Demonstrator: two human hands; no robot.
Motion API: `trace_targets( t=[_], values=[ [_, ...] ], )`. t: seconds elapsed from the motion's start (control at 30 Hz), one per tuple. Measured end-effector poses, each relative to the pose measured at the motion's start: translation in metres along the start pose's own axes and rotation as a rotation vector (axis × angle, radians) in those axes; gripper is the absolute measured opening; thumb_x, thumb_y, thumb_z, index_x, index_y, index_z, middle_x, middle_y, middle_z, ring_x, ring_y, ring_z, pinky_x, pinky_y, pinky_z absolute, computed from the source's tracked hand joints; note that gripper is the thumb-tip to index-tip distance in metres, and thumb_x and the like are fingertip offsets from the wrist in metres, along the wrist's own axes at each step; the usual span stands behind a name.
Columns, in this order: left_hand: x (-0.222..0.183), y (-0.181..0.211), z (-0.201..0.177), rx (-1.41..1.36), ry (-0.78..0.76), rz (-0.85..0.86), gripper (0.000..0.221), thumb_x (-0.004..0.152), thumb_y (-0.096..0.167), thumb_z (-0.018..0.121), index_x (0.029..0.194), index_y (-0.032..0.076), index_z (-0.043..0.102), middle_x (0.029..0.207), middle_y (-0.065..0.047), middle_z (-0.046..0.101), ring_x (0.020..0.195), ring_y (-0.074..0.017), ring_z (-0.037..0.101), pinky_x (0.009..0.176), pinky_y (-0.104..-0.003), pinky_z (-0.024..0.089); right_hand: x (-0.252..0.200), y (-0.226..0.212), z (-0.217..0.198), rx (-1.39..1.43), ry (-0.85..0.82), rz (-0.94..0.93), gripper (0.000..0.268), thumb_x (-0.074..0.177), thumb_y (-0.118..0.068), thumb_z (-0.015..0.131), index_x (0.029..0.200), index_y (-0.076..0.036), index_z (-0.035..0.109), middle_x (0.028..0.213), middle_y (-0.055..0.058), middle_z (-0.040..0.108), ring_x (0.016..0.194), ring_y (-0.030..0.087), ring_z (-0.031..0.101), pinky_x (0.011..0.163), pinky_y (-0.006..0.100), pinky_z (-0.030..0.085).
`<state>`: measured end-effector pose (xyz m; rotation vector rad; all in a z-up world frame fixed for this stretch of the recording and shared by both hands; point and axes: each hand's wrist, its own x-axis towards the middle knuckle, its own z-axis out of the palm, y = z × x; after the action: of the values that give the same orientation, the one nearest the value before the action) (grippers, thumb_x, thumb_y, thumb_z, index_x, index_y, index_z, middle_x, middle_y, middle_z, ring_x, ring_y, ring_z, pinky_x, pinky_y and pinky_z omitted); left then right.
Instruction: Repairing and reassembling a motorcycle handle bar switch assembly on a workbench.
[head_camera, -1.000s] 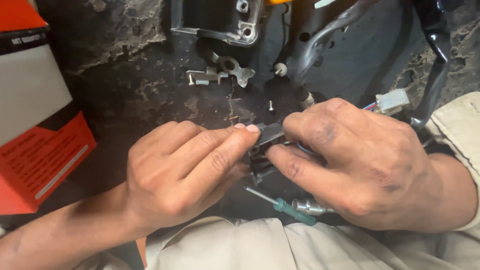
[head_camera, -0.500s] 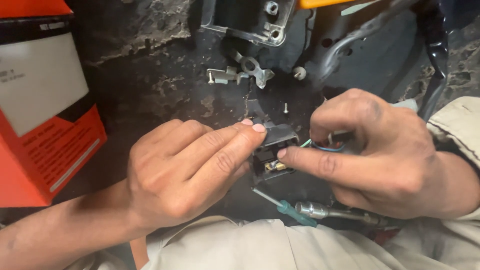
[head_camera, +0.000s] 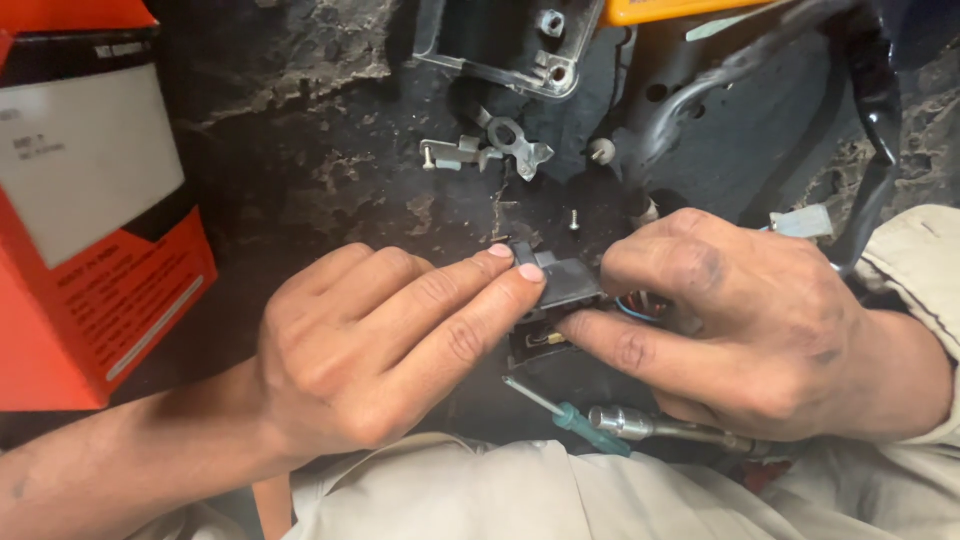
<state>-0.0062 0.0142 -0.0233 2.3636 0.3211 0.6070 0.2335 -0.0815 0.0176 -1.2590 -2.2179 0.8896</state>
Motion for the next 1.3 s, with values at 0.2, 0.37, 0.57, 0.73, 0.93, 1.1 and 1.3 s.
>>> trace_targets(
  t=[0.2, 0.37, 0.57, 0.73, 0.93, 1.1, 1.3],
  values=[
    [-0.003, -0.002, 0.0, -0.03, 0.002, 0.028, 0.031, 0.083, 0.009, 0.074, 0.112, -0.001, 0.074, 0.098, -0.015, 0.077, 0.066, -0.0147, 0.065, 0.052, -0.026, 0.042, 0.002, -0.005, -0.006, -0.059, -0.049, -0.02, 0.034, 0.07, -0.014, 0.074, 0.099, 0.002, 0.074, 0.101, 0.014, 0.056, 0.082, 0.03, 0.069, 0.065, 0.037, 0.058],
    [-0.002, -0.002, 0.001, 0.023, 0.02, 0.067, 0.03, 0.084, 0.009, 0.074, 0.113, 0.0, 0.074, 0.096, -0.014, 0.076, 0.065, -0.0134, 0.064, 0.052, -0.025, 0.041, 0.003, -0.002, -0.005, -0.057, -0.061, -0.033, 0.033, 0.069, -0.014, 0.074, 0.099, 0.001, 0.075, 0.101, 0.013, 0.056, 0.083, 0.03, 0.069, 0.065, 0.036, 0.058],
    [-0.005, -0.005, 0.0, 0.049, 0.027, 0.067, 0.03, 0.083, 0.008, 0.073, 0.111, -0.001, 0.074, 0.094, -0.012, 0.077, 0.063, -0.0126, 0.063, 0.05, -0.025, 0.039, 0.004, 0.004, 0.001, 0.015, -0.022, -0.053, 0.033, 0.071, -0.016, 0.077, 0.099, 0.001, 0.075, 0.099, 0.012, 0.055, 0.08, 0.028, 0.068, 0.061, 0.035, 0.056],
    [-0.006, -0.005, 0.0, 0.065, 0.04, 0.081, 0.028, 0.084, 0.008, 0.073, 0.11, -0.001, 0.075, 0.093, -0.011, 0.077, 0.062, -0.0113, 0.062, 0.05, -0.023, 0.038, 0.002, 0.003, 0.007, 0.012, 0.001, -0.066, 0.032, 0.071, -0.014, 0.079, 0.098, 0.002, 0.074, 0.099, 0.012, 0.054, 0.079, 0.027, 0.068, 0.056, 0.035, 0.055],
    [-0.01, -0.004, -0.001, 0.069, 0.065, 0.057, 0.026, 0.084, 0.007, 0.074, 0.109, 0.001, 0.075, 0.091, -0.011, 0.077, 0.061, -0.0108, 0.061, 0.049, -0.023, 0.037, 0.001, 0.003, 0.008, 0.03, -0.04, -0.053, 0.035, 0.068, -0.017, 0.076, 0.098, 0.0, 0.075, 0.098, 0.013, 0.054, 0.078, 0.029, 0.068, 0.055, 0.036, 0.054],
    [-0.011, -0.005, -0.002, 0.02, 0.076, 0.056, 0.028, 0.081, 0.008, 0.073, 0.108, 0.0, 0.075, 0.091, -0.012, 0.077, 0.059, -0.0115, 0.06, 0.048, -0.024, 0.036, -0.005, 0.006, 0.01, 0.058, -0.068, -0.024, 0.041, 0.064, -0.018, 0.072, 0.101, 0.0, 0.075, 0.1, 0.015, 0.053, 0.076, 0.028, 0.066, 0.057, 0.037, 0.054],
    [-0.01, -0.006, -0.001, 0.058, 0.07, 0.069, 0.026, 0.084, 0.008, 0.074, 0.109, 0.0, 0.075, 0.091, -0.011, 0.076, 0.061, -0.0104, 0.061, 0.048, -0.023, 0.036, 0.003, 0.004, 0.009, 0.057, -0.018, -0.044, 0.038, 0.068, -0.013, 0.072, 0.103, 0.002, 0.074, 0.099, 0.014, 0.053, 0.078, 0.029, 0.067, 0.06, 0.038, 0.056]
  ],
)
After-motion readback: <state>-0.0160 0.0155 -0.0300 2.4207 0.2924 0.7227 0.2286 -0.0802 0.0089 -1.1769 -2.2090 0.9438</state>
